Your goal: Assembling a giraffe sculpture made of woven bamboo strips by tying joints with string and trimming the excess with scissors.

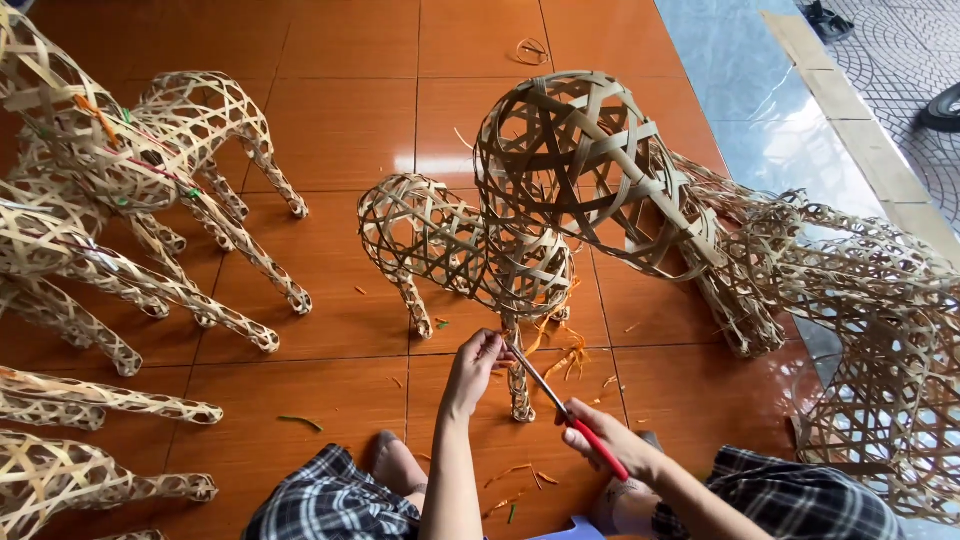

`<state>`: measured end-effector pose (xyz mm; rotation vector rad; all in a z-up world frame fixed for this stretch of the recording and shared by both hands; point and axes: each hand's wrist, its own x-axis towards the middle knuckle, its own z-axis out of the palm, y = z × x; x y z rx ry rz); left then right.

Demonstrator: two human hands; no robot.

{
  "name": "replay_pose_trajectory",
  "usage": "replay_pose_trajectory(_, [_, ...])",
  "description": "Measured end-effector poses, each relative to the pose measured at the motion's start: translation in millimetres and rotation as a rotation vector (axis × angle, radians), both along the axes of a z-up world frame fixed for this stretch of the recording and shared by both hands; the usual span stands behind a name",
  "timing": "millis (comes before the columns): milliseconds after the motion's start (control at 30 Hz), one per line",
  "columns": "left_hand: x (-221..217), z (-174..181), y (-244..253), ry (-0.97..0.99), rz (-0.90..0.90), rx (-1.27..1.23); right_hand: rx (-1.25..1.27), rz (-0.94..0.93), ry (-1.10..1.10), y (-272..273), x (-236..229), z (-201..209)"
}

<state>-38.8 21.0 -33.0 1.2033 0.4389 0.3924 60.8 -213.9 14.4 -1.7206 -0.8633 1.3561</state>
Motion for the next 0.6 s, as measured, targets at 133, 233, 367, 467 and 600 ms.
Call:
replay_pose_trajectory(133, [3, -1, -3, -0.015, -0.013, -0.022, 0.007, 0.07, -0.087, 34, 25, 1])
replay_pose_trajectory(233, [5, 9, -8, 0.025, 0.086, -0.057, 0.085, 0.044, -0.159, 60, 39, 5])
replay_pose_trajectory(367, [5, 19, -10, -0.002, 0.089, 0.057, 0.08, 0.136, -0.304, 80, 45, 4])
replay_pose_trajectory(467, [4, 30, -14, -0.024, 0.092, 0.053, 0.07, 0.069, -0.32, 82, 44, -5])
replay_pose_trajectory(600, [6, 51, -21, -0.032, 0.088, 0.051, 0.178, -0.078, -0.416, 63, 35, -34])
